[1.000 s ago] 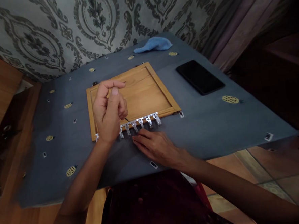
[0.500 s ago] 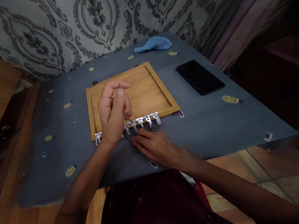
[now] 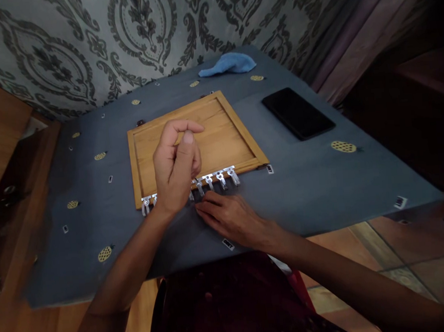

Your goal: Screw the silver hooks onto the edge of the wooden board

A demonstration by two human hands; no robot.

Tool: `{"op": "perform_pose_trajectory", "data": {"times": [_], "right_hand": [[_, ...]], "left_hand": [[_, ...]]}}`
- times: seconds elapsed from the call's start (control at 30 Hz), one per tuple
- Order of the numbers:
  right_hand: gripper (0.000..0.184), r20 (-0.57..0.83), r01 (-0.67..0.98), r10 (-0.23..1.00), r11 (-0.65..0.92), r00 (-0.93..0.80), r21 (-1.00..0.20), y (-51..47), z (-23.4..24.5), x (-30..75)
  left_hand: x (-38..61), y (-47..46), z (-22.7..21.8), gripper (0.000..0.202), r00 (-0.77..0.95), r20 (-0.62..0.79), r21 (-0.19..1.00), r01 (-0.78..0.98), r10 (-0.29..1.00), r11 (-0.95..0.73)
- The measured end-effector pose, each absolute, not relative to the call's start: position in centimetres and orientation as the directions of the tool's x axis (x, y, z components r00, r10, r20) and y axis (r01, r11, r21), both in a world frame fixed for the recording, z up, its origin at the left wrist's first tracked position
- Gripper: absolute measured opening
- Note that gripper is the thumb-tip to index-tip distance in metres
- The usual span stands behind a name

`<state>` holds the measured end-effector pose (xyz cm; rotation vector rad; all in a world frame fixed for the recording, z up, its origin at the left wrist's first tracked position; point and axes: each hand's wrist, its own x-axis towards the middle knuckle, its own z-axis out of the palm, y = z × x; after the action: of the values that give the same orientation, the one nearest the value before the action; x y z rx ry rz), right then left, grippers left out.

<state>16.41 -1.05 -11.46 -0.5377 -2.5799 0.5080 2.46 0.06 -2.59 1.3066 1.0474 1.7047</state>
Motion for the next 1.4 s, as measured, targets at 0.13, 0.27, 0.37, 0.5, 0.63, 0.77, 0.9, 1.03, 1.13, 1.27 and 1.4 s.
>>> {"op": "perform_pose_trajectory", "data": {"times": [0.13,0.27,0.37,0.5,0.63,0.77,0.9,1.03,1.13,1.27,1.4], "right_hand": [[0.026,0.338,0.275,0.441,0.855,-0.831,-0.44,-1.1,-11.1,16.5],[0.028,0.329,0.269,0.446,0.844,-0.833,-0.463,-1.0,-11.0,16.6],[0.03,0.334,0.266,0.452,0.839,-0.827,-0.475,-1.1,-11.0,16.6],[0.035,0.335,0.271,0.454,0.84,-0.826,-0.47,-1.1,-11.1,16.5],[0.034,0.34,0.269,0.456,0.839,-0.823,-0.474,-1.1,-11.2,16.5],[0.032,0.34,0.258,0.449,0.838,-0.826,-0.48,-1.1,-11.3,16.5],[0.032,0.34,0.253,0.438,0.845,-0.832,-0.471,-1.1,-11.3,16.6],[0.033,0.326,0.249,0.422,0.854,-0.846,-0.458,-1.1,-11.2,16.6],[0.033,0.321,0.248,0.418,0.854,-0.85,-0.457,-1.0,-11.2,16.6],[0.032,0.331,0.248,0.425,0.851,-0.842,-0.462,-1.1,-11.3,16.5],[0.031,0.333,0.246,0.428,0.847,-0.84,-0.47,-1.1,-11.4,16.4]], "left_hand": [[2.3,0.7,-2.8,0.018,-0.135,0.402,0.902,-0.113,0.906,-0.417],[1.9,1.7,-2.8,0.016,-0.056,0.358,0.92,-0.152,0.932,-0.362],[1.5,2.4,-2.7,0.019,-0.006,0.303,0.939,-0.172,0.953,-0.299],[1.3,3.0,-2.6,0.027,0.021,0.209,0.963,-0.179,0.978,-0.202],[1.3,2.8,-2.4,0.02,0.07,0.268,0.953,-0.164,0.961,-0.254],[1.0,2.0,-1.3,0.014,-0.024,0.327,0.928,-0.181,0.945,-0.326],[0.3,1.0,0.1,0.004,-0.219,0.358,0.895,-0.196,0.908,-0.4],[-0.3,0.3,-0.3,0.008,-0.247,0.395,0.889,-0.139,0.885,-0.436],[-0.6,-0.1,-1.2,0.006,-0.237,0.417,0.895,-0.059,0.877,-0.442],[-0.8,-0.1,-1.8,0.007,-0.197,0.425,0.901,-0.003,0.883,-0.434],[-0.8,-0.1,-1.8,0.01,-0.189,0.465,0.88,-0.011,0.865,-0.475]]}}
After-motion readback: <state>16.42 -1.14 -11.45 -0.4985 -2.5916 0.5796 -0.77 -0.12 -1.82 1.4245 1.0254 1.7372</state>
